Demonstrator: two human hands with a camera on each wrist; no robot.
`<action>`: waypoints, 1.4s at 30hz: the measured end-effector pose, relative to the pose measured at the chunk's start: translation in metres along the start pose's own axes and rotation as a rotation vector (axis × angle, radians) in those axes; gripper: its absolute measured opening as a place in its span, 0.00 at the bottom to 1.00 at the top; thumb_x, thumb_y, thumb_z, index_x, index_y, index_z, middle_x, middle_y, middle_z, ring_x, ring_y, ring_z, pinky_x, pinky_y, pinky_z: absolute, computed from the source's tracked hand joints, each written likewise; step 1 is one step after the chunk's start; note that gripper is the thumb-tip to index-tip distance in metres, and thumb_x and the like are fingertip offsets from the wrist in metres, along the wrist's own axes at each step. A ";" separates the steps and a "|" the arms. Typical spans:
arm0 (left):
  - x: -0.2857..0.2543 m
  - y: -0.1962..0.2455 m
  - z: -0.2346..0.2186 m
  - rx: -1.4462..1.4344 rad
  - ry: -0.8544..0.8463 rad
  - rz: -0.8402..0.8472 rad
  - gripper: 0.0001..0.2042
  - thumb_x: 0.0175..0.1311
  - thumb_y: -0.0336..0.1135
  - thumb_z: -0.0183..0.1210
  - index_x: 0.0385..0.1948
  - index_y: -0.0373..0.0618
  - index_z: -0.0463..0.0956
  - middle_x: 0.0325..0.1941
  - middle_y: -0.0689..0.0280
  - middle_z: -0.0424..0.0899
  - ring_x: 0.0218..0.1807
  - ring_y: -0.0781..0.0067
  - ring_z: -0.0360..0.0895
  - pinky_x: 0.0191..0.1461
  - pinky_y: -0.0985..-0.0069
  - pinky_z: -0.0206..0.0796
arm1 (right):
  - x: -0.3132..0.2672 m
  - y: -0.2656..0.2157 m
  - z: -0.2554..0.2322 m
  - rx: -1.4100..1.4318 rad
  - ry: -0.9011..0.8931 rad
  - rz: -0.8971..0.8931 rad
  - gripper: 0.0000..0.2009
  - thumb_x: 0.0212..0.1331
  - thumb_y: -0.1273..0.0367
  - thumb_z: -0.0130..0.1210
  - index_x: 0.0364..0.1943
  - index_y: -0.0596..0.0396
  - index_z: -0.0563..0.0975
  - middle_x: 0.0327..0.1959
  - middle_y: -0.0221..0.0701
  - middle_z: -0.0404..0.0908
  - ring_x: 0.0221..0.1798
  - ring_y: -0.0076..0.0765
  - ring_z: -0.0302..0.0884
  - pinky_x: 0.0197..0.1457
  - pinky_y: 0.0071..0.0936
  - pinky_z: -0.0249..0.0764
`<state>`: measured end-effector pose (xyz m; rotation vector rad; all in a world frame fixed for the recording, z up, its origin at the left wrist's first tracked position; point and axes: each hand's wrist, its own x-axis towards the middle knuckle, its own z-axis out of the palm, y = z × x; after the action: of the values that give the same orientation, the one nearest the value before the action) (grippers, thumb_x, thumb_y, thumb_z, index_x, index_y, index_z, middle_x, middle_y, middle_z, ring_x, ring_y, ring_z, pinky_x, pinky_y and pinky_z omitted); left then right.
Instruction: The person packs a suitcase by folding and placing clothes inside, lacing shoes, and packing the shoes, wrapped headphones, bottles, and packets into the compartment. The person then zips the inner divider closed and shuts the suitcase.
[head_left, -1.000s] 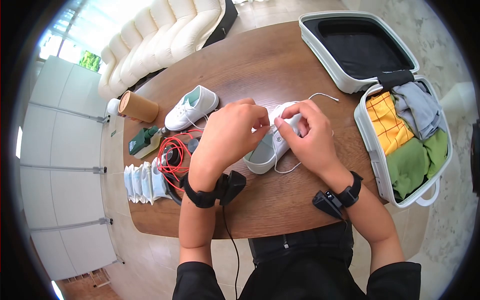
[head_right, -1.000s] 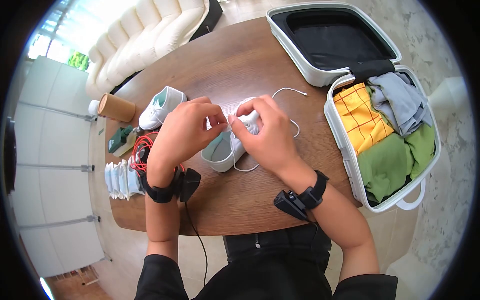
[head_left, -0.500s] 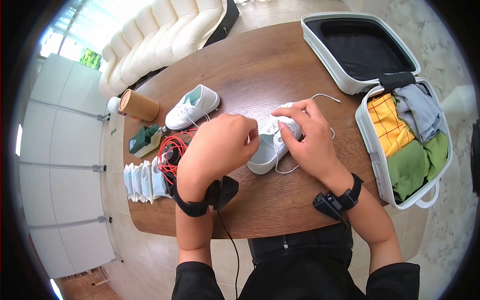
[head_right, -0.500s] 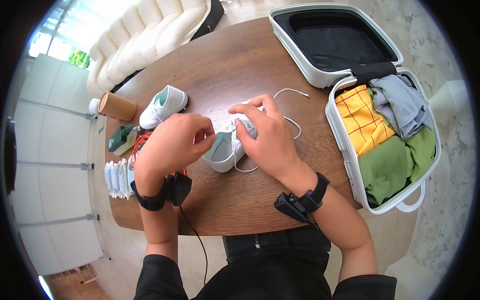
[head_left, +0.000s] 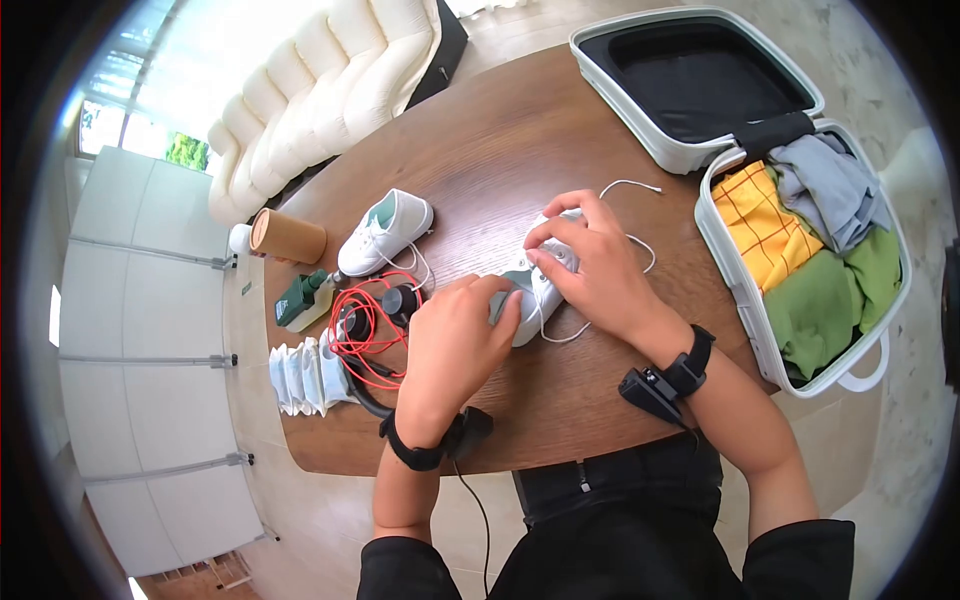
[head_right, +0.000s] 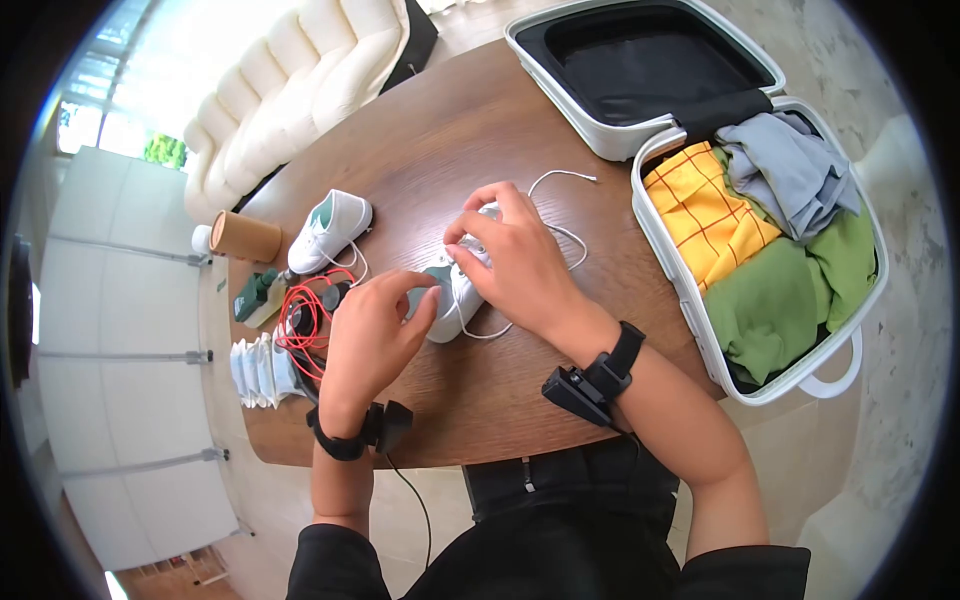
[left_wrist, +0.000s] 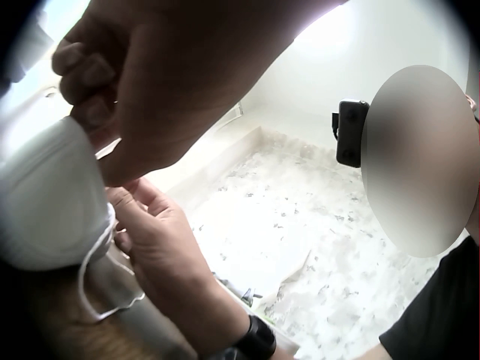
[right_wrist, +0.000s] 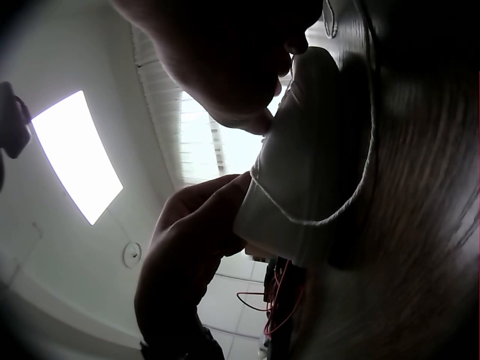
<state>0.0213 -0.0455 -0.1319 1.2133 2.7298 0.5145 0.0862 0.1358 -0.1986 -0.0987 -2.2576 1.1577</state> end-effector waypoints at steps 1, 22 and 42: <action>-0.002 0.001 0.004 -0.019 0.056 0.003 0.11 0.65 0.39 0.65 0.41 0.41 0.87 0.25 0.57 0.80 0.28 0.59 0.78 0.35 0.63 0.69 | 0.000 0.001 0.000 0.037 -0.009 0.006 0.05 0.61 0.70 0.67 0.39 0.53 0.85 0.51 0.39 0.76 0.55 0.48 0.77 0.59 0.40 0.75; 0.015 0.015 0.009 -0.029 0.045 -0.236 0.12 0.62 0.41 0.68 0.37 0.43 0.91 0.23 0.53 0.85 0.26 0.50 0.84 0.35 0.60 0.74 | 0.000 0.002 0.003 -0.121 0.024 -0.194 0.06 0.54 0.75 0.67 0.36 0.52 0.84 0.41 0.30 0.79 0.46 0.40 0.78 0.51 0.38 0.76; -0.006 0.010 0.032 -0.237 0.209 -0.075 0.15 0.65 0.31 0.66 0.52 0.36 0.82 0.32 0.54 0.81 0.29 0.56 0.79 0.37 0.62 0.70 | 0.003 0.008 0.008 -0.092 0.010 -0.210 0.05 0.55 0.73 0.66 0.36 0.52 0.86 0.38 0.29 0.83 0.45 0.40 0.80 0.50 0.36 0.80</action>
<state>0.0403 -0.0354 -0.1589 1.0484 2.7651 0.9737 0.0780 0.1360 -0.2067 0.0940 -2.2506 0.9421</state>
